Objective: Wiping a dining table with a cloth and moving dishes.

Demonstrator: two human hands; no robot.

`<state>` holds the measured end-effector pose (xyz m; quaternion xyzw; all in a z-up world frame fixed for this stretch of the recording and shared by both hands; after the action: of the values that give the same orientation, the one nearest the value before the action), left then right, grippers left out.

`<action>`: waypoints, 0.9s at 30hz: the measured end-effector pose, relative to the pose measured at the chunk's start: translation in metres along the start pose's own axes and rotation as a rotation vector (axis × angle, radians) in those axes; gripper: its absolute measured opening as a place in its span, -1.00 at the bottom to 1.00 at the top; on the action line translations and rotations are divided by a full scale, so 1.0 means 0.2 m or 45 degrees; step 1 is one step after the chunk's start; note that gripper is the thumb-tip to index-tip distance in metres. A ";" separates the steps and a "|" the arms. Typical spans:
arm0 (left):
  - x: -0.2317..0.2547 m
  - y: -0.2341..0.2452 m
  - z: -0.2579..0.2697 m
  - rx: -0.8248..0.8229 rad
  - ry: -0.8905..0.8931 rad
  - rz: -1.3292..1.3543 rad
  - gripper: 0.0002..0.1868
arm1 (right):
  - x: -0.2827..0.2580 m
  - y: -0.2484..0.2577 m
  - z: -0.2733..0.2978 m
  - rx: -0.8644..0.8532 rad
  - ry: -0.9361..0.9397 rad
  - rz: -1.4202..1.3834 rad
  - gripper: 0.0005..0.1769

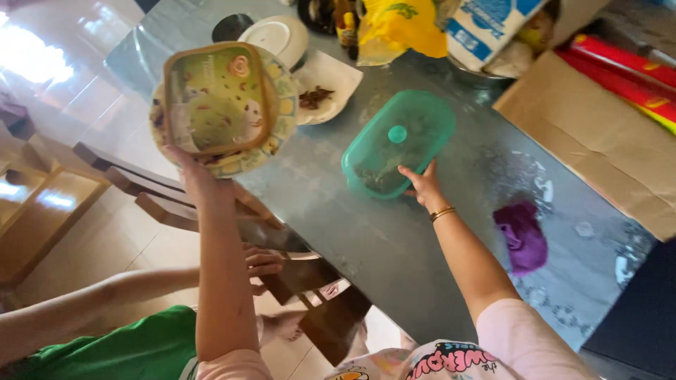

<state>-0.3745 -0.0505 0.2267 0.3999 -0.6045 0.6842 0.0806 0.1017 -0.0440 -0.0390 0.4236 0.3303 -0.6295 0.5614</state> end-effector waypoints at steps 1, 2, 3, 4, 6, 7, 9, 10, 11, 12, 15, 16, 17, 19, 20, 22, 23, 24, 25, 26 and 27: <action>0.04 -0.02 0.00 0.008 -0.006 -0.003 -0.14 | -0.02 -0.05 -0.03 -0.009 -0.002 0.004 0.33; 0.10 -0.06 0.00 -0.047 -0.057 0.003 -0.15 | -0.04 -0.11 -0.05 0.006 0.005 -0.018 0.34; 0.15 -0.10 -0.01 -0.102 -0.107 0.009 -0.15 | -0.05 -0.16 -0.08 0.022 0.012 -0.040 0.36; 0.17 -0.07 -0.04 -0.093 -0.112 0.004 -0.15 | -0.06 -0.21 -0.09 0.012 0.007 -0.037 0.36; 0.20 0.00 -0.12 -0.065 -0.079 0.089 -0.18 | -0.11 -0.28 -0.14 0.085 0.056 0.018 0.28; 0.22 0.00 -0.14 -0.065 -0.087 0.093 -0.18 | -0.12 -0.31 -0.18 0.080 0.063 0.021 0.28; 0.23 0.03 -0.15 0.021 -0.020 0.151 -0.20 | -0.12 -0.33 -0.26 0.068 0.003 0.013 0.33; 0.22 0.03 -0.15 0.027 -0.021 0.155 -0.20 | -0.14 -0.34 -0.29 0.066 0.002 0.020 0.33; 0.21 0.01 -0.15 -0.013 -0.005 0.179 -0.20 | -0.16 -0.35 -0.33 0.059 0.027 0.013 0.25; 0.20 0.01 -0.14 -0.048 0.018 0.196 -0.20 | -0.15 -0.36 -0.34 0.053 0.042 0.005 0.18; 0.14 0.04 -0.16 -0.002 0.074 0.248 -0.20 | -0.23 -0.36 -0.35 0.031 0.084 0.046 0.12; 0.11 0.05 -0.17 -0.002 0.080 0.252 -0.20 | -0.23 -0.36 -0.35 0.037 0.084 0.049 0.12; 0.09 0.07 -0.18 0.027 0.091 0.244 -0.19 | -0.23 -0.37 -0.35 0.019 0.093 -0.002 0.13; 0.06 0.07 -0.20 0.044 0.110 0.241 -0.19 | -0.24 -0.38 -0.34 0.013 0.109 -0.056 0.14; 0.05 0.06 -0.20 0.039 0.116 0.225 -0.19 | -0.23 -0.37 -0.34 0.062 0.048 -0.011 0.09; 0.05 0.05 -0.22 0.027 0.125 0.209 -0.18 | -0.13 -0.33 -0.40 0.116 -0.010 0.028 0.06; 0.06 0.05 -0.24 0.048 0.133 0.205 -0.18 | -0.09 -0.26 -0.45 0.289 0.150 0.148 0.03; 0.07 0.06 -0.25 0.073 0.143 0.200 -0.17 | -0.05 -0.19 -0.49 0.459 0.309 0.272 0.05; 0.07 0.10 -0.31 0.069 0.148 0.198 -0.17 | -0.06 -0.16 -0.48 0.464 0.307 0.269 0.05; 0.08 0.13 -0.37 0.038 0.151 0.220 -0.17 | -0.08 -0.10 -0.46 0.565 0.346 0.282 0.01; 0.08 0.16 -0.42 0.007 0.153 0.242 -0.17 | -0.10 -0.05 -0.43 0.668 0.384 0.295 -0.02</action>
<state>-0.4422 0.0100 0.2160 0.2993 -0.6317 0.7133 0.0505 0.1067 0.0418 -0.0578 0.6771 0.1859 -0.5552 0.4458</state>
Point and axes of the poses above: each hand's wrist, its own z-axis away from the middle knuckle, its own y-axis out of the back of the hand, x = y × z, the point moved 6 cm from there along -z, towards the middle knuckle, and after that the axes turned 14 degrees about z, right-handed, at the moved point
